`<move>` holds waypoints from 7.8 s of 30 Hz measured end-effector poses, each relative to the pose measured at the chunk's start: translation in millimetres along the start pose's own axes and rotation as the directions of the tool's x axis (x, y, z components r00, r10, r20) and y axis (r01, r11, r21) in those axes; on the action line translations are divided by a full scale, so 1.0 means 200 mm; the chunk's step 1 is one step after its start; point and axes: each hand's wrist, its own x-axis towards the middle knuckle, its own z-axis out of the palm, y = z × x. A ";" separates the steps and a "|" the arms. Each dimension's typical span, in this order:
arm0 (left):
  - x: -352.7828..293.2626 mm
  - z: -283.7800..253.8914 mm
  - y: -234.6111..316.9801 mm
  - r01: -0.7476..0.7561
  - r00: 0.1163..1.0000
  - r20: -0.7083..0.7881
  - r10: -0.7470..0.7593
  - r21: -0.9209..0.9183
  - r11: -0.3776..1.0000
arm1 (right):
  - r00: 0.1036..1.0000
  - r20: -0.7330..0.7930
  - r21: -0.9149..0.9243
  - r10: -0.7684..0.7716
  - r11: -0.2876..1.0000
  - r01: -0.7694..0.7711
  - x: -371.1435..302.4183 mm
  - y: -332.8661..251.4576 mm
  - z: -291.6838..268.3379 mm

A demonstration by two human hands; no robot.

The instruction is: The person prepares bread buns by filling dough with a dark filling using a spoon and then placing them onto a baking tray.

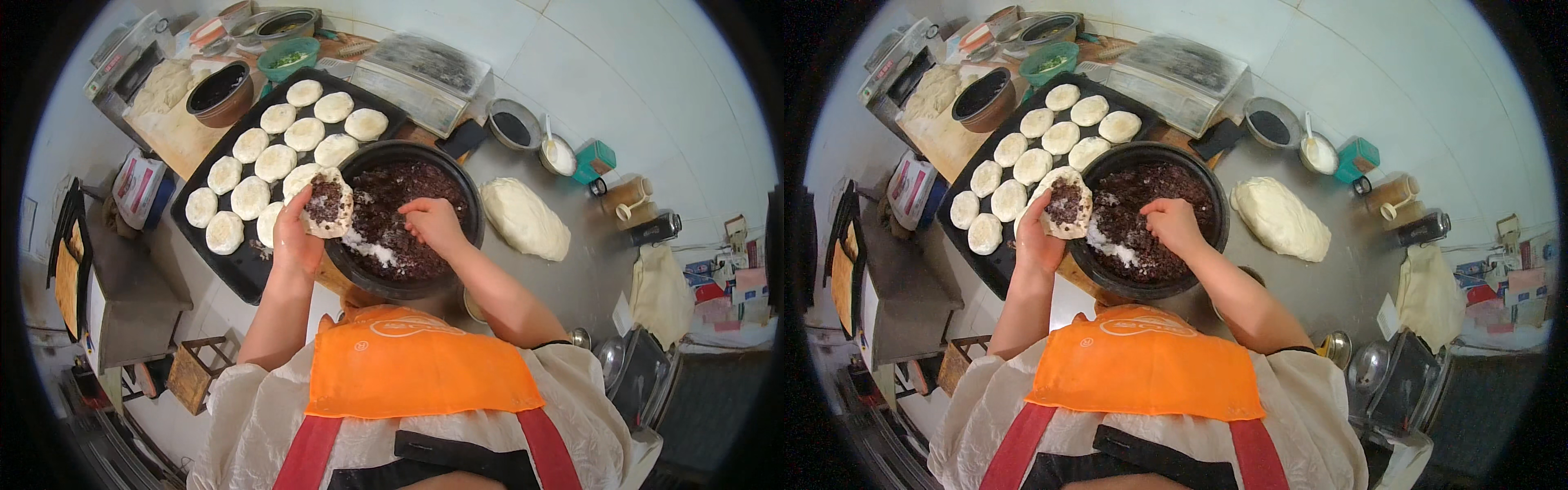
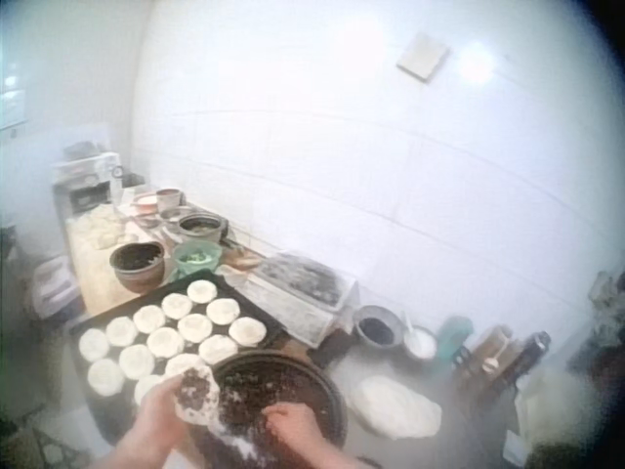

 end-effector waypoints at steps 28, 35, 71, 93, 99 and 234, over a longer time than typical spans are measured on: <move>0.02 0.09 -0.28 0.265 0.964 0.033 -0.264 -0.184 0.946 | 0.802 -0.296 -0.114 -0.519 0.853 0.510 -0.35 -0.31 0.00; -0.01 0.05 -0.26 0.249 0.966 0.097 -0.241 -0.080 0.965 | 0.998 -0.007 0.527 0.061 0.849 -0.048 -0.22 -0.20 -0.07; -0.03 0.13 -0.25 0.304 0.952 0.064 -0.299 -0.119 0.945 | 0.945 -0.294 0.356 -0.145 0.901 0.249 -0.35 -0.33 -0.06; 0.09 0.11 -0.26 0.295 0.954 0.088 -0.287 -0.105 0.950 | 0.933 -0.222 0.006 -0.282 0.957 0.291 -0.27 -0.29 -0.24; 0.08 0.10 -0.31 0.348 0.937 0.046 -0.345 -0.143 0.926 | 0.588 -0.109 -0.487 -0.801 0.559 0.671 -0.29 -0.28 -0.12; -0.48 0.68 -1.14 0.633 0.650 0.299 -0.699 0.296 0.715 | 0.801 -0.239 -0.464 -0.549 0.789 0.402 -1.07 0.09 -0.80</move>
